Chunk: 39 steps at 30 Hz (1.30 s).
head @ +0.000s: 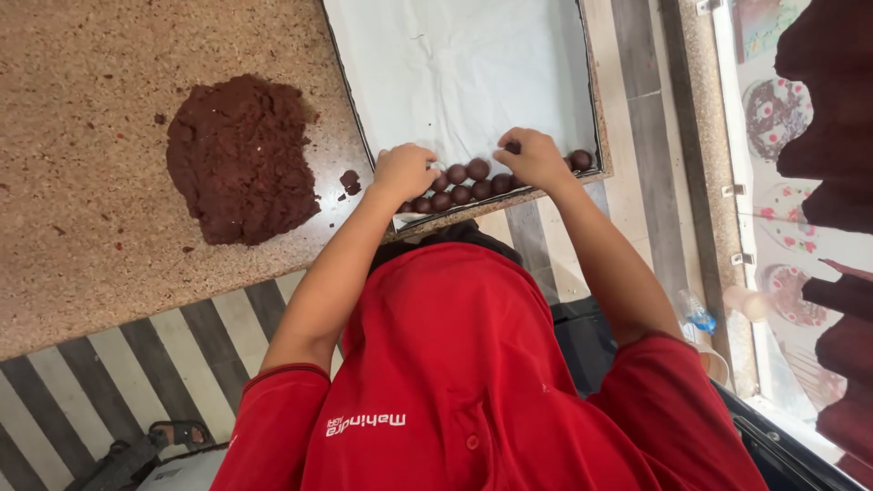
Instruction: Rolling chocolate dough into uniform spheres and arranging them on a tray.
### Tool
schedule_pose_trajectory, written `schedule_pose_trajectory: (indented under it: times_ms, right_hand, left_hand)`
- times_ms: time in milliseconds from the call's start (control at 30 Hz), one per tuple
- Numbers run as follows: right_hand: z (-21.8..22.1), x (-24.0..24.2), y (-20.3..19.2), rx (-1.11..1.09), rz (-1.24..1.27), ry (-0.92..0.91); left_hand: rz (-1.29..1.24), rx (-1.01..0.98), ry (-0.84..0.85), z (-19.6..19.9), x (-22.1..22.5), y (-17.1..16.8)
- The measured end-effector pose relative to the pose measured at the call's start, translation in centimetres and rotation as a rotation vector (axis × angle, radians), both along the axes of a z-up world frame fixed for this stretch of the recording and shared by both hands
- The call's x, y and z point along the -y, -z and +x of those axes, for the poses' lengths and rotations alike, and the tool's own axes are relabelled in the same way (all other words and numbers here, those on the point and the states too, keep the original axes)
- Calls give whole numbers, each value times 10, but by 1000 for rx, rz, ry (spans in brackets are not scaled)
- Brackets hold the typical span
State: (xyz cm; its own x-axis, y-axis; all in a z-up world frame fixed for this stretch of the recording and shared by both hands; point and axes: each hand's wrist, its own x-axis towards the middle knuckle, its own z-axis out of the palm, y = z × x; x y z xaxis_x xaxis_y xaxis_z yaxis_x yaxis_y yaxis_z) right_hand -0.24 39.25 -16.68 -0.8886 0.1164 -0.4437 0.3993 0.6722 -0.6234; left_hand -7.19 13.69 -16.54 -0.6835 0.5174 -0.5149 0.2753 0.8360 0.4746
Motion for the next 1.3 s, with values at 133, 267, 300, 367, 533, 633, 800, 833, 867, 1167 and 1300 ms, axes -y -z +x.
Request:
schedule_pose_trajectory:
  times_ms: [133, 267, 300, 367, 533, 633, 800, 833, 867, 1167, 1300]
  right_hand:
    - [-1, 0, 15, 121, -43, -4]
    - [2, -2, 13, 124, 13, -26]
    - [2, -1, 8, 136, 20, -23]
    - [1, -4, 8, 147, 14, -47]
    - [-4, -11, 12, 114, 34, -142]
    - [-3, -12, 14, 142, 58, -166]
    - [-14, 6, 20, -13, 140, -170]
    - [-21, 31, 10, -19, 134, -196]
    - [-28, 56, 1, -121, 13, -123]
    - [-58, 329, -16, -391, -76, -729]
    - [-47, 377, -24, -390, 123, -812]
  left_hand:
    - [36, 57, -35, -8, 4, 31]
    - [102, 170, -124, -16, 11, 44]
    - [124, 154, -120, -18, 13, 45]
    - [159, 163, -121, -19, 16, 50]
    - [366, 211, -274, -19, 28, 52]
    - [625, 281, -494, -12, 49, 41]
    - [1514, 852, -1074, 34, 128, -33]
    - [1525, 828, -1092, 51, 150, -21]
    - [1609, 855, -1207, 67, 170, -8]
    - [1715, 405, -1711, 158, 298, 39]
    - [1775, 317, -1769, 155, 308, 21]
